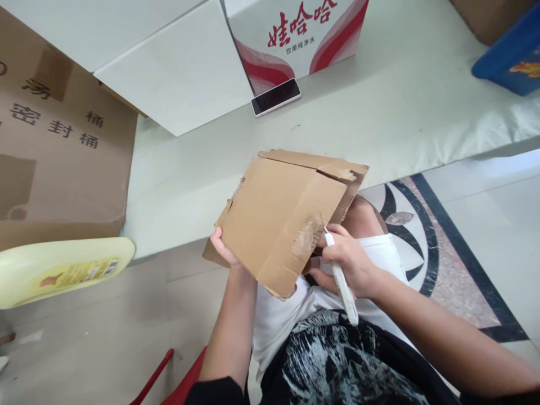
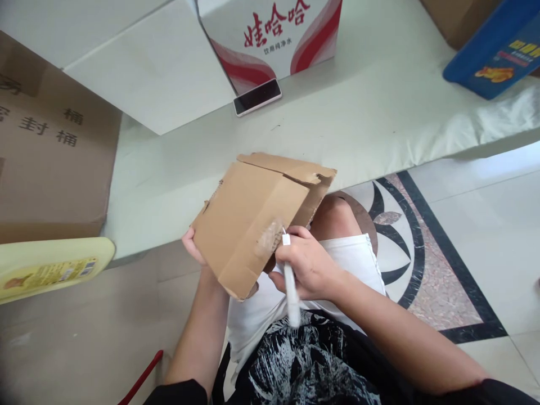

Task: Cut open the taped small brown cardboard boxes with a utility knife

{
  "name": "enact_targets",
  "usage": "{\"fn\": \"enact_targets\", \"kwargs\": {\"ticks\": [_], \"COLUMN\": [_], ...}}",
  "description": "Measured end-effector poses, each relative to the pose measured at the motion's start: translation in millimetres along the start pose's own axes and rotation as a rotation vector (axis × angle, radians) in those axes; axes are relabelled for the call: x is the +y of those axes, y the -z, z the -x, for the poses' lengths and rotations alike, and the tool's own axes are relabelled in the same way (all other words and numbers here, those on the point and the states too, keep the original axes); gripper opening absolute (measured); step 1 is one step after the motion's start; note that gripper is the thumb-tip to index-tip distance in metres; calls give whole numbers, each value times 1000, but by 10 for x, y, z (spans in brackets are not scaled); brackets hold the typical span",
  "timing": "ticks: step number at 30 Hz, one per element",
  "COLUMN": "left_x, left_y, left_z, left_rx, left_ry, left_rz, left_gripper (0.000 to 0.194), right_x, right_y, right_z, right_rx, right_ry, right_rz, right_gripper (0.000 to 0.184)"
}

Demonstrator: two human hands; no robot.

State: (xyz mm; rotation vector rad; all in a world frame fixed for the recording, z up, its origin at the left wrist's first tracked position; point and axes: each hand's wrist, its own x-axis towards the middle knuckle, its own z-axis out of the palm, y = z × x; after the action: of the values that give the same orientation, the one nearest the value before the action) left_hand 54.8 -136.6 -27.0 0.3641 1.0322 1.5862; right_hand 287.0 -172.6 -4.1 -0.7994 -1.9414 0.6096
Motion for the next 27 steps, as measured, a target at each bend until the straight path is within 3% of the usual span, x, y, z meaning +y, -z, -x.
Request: {"fn": "enact_targets", "kwargs": {"ticks": [4, 8, 16, 21, 27], "left_x": [-77, -89, -22, -40, -58], "left_y": [40, 42, -39, -96, -93], "left_z": [15, 27, 39, 74, 51], "left_rx": [24, 38, 99, 38, 0], "left_ry": [22, 23, -50, -79, 97], "left_rz": [2, -16, -93, -100, -65], "left_gripper": [57, 57, 54, 50, 50], "right_x": [-23, 18, 78, 45, 36], "right_y": [-46, -79, -4, 31, -85], "right_z": [-17, 7, 47, 81, 68], "right_rx": [32, -24, 31, 240, 492], "right_ry": [57, 83, 15, -220, -367], "right_rz": [-16, 40, 62, -97, -114], "right_gripper": [32, 29, 31, 31, 30]}}
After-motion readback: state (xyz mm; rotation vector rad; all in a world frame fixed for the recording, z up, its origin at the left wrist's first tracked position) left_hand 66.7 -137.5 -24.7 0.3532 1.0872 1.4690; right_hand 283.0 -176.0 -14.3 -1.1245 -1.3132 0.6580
